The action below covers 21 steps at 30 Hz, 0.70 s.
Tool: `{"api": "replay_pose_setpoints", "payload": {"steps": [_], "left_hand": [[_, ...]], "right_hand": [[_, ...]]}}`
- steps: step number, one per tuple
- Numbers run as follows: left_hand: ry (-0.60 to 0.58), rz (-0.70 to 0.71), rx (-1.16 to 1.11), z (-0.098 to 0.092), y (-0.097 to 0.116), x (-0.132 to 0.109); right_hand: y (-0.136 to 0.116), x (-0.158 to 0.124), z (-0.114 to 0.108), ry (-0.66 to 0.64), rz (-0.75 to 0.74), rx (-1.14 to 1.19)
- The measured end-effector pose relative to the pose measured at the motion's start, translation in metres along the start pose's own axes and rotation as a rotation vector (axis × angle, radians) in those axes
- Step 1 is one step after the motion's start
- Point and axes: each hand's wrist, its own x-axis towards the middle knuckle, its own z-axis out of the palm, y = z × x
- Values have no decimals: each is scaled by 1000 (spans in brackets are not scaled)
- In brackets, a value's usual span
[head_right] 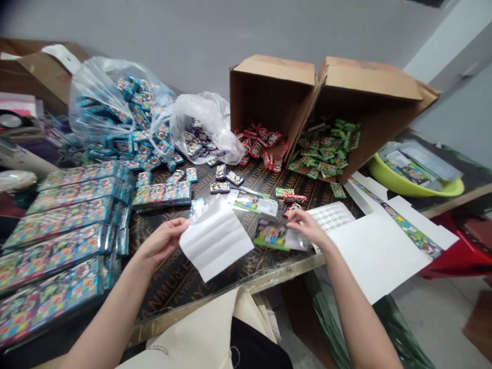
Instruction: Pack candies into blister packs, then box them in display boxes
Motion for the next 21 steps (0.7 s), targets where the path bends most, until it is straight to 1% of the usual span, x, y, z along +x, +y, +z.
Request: {"api": "replay_pose_setpoints", "payload": {"steps": [2,3,4,5,6,8,9,10,11,12,14,18,21], "left_hand": [[0,-23,126,13,-20,15],[10,-28,183,22,-32,23],[13,-31,220,33,-44,32],[17,-27,250,44,-55,41],[22,-18,279,55,-65,50],[34,11,351,73,-79,64],[42,27,393,79,-83,70],[50,42,439,83,-85,74],[59,57,490,84,-85,77],[67,70,545,85,-84,79],[85,101,663,83,-81,80],[117,152,881,82,-76,77],[129,166,988,84,-74,76]], "right_hand": [[-5,1,-26,276,-29,162],[-9,2,-33,356,-39,219],[-12,4,-33,372,-43,251],[-16,6,-27,323,-43,250],[-20,10,-17,224,-38,220],[-24,17,13,-28,-25,107],[-23,21,29,-131,-23,46],[-21,25,43,-197,-22,-4],[-16,28,54,-231,-19,-41],[-11,30,62,-235,-13,-63],[2,33,70,-193,3,-77],[19,35,68,-100,14,-94],[22,39,66,-101,23,-62]]}}
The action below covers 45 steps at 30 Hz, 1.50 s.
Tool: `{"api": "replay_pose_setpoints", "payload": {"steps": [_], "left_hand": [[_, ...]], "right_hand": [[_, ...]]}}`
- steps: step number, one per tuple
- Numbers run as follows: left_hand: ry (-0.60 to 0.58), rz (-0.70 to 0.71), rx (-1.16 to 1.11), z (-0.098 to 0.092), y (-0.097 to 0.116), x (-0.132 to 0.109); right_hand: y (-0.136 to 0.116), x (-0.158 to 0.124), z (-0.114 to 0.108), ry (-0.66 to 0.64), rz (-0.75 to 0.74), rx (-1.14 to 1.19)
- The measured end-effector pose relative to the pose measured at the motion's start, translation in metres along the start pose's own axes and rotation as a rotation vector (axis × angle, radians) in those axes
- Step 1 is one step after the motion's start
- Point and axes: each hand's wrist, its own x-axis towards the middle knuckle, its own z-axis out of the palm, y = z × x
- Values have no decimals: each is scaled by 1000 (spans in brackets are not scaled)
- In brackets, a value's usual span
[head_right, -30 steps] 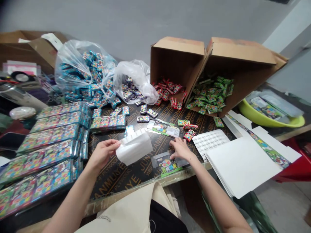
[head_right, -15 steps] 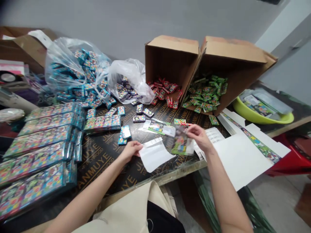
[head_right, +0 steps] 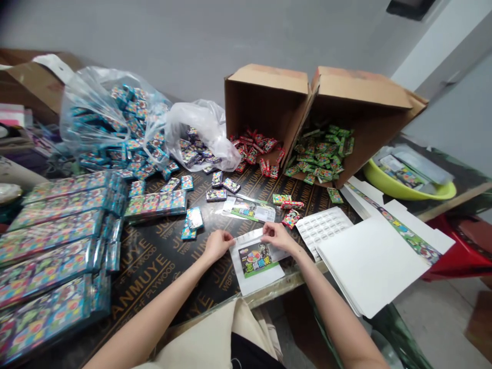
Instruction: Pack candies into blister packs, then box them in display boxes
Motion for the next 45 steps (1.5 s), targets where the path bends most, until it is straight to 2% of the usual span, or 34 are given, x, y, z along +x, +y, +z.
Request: {"api": "replay_pose_setpoints", "payload": {"steps": [3,8,11,14,18,22,25,30,33,36,38,40,43,45], "left_hand": [[-17,16,47,-1,0,3],[-56,61,64,-3,-4,11],[-49,98,70,0,-5,12],[-13,137,81,4,-4,10],[61,178,75,2,-5,0],[72,220,43,-14,-12,-17],[59,237,2,-24,-20,-30],[41,184,-198,-36,-27,-42],[38,107,-360,-51,-26,-44],[152,87,-531,-79,-22,-44],[226,145,-642,-96,-17,-45],[205,236,-787,-106,-11,-50],[12,270,-1127,-104,-1,-66],[-150,183,-1345,-98,4,-78]], "right_hand": [[3,5,-3,18,-11,-12],[8,3,-6,140,-23,-424],[3,4,-3,260,-97,-652],[-6,20,2,354,-152,-789],[-10,63,4,291,-72,-844],[-7,103,-4,183,82,-861],[-6,120,-13,145,100,-776],[-19,126,-29,132,-6,-635],[-42,119,-38,184,-70,-536],[-78,104,-33,329,-189,-214],[-105,88,-14,343,-227,161],[-127,70,18,207,-149,506],[-145,44,80,-39,56,856],[-146,32,116,-69,132,981]]}}
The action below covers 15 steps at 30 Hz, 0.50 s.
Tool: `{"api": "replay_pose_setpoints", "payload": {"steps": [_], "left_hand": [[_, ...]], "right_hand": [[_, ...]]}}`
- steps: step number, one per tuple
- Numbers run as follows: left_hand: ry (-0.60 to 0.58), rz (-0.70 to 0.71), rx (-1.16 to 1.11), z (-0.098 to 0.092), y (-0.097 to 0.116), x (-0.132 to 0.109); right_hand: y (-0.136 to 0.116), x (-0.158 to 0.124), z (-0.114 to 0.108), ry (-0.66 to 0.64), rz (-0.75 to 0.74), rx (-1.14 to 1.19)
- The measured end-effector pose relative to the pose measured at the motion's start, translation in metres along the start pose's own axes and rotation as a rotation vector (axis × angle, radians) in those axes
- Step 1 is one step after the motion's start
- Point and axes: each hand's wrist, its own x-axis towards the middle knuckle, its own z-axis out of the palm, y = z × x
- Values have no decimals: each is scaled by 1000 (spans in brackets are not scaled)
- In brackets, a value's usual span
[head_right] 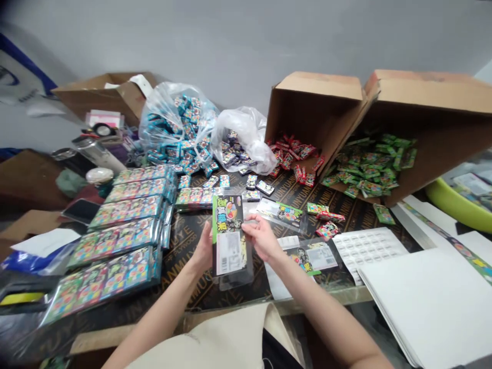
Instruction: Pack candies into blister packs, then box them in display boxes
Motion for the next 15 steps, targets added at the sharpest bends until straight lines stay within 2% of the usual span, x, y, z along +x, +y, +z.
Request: {"api": "replay_pose_setpoints", "payload": {"steps": [2,3,5,7,10,12,14,15], "left_hand": [[20,-60,-162,2,0,-9],[48,-35,-216,-1,3,-13],[106,41,-278,-12,13,-20],[112,-14,-268,-26,21,-26],[-27,-334,-186,-38,16,-38],[-180,-519,-187,-35,1,-47],[-295,-592,-214,-27,-14,-54],[-317,-585,-220,-23,-19,-56]], "right_hand": [[17,-2,11,33,-18,25],[19,-2,13,45,-60,-11],[8,-3,13,8,-188,-180],[-16,-7,12,-155,-319,-457],[-48,-17,17,-574,-481,-972],[-55,-22,27,-784,-595,-1264],[-48,-23,36,-852,-698,-1430],[-41,-23,39,-810,-748,-1470]]}}
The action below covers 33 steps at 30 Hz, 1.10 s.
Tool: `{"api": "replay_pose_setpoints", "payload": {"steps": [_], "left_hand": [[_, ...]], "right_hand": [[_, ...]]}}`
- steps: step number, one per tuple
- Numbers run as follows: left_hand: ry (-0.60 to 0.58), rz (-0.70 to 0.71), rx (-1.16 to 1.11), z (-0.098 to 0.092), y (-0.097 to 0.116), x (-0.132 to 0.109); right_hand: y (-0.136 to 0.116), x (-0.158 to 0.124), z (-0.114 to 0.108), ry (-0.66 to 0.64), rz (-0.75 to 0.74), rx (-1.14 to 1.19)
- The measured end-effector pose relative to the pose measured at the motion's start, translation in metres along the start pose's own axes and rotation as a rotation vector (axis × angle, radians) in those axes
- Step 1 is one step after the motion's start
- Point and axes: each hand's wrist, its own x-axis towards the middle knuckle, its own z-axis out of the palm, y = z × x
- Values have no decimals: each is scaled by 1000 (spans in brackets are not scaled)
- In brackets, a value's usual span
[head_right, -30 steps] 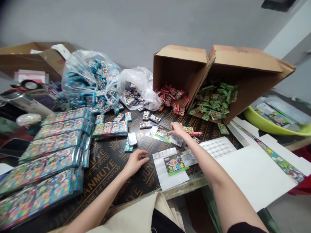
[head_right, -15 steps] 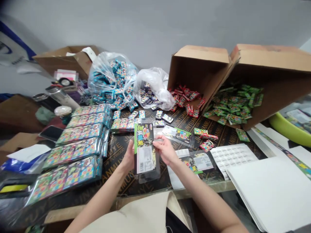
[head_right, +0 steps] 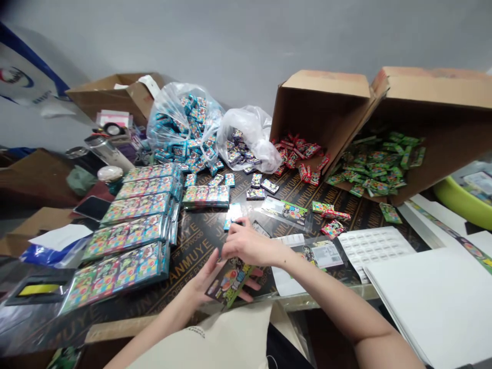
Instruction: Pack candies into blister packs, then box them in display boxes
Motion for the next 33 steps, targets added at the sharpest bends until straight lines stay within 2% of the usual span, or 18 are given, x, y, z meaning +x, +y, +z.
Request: {"api": "replay_pose_setpoints", "payload": {"steps": [2,5,7,9,11,15,17,21,25,27,29,31,33], "left_hand": [[32,85,13,4,-4,2],[146,244,24,4,3,0],[184,290,56,3,8,-4],[209,303,99,4,9,-5],[249,313,125,5,8,-5],[331,323,141,6,5,-4],[351,321,164,3,4,-6],[332,344,200,-4,2,-8],[232,334,209,1,7,-13],[134,349,206,5,15,-19],[72,424,269,6,24,-25],[127,568,447,3,30,-28],[299,674,662,-1,33,-27]], "right_hand": [[0,3,13,185,94,-83],[7,0,26,573,348,-78],[12,-4,29,712,465,16],[16,-5,30,718,534,144],[20,-5,29,664,578,260],[26,-2,23,742,632,230],[29,-1,20,734,632,253],[30,0,18,560,548,317],[33,-3,14,526,483,350],[39,-7,11,589,543,536],[46,-12,13,701,645,808],[46,-13,22,786,730,1075],[38,-11,43,779,782,1277]]}}
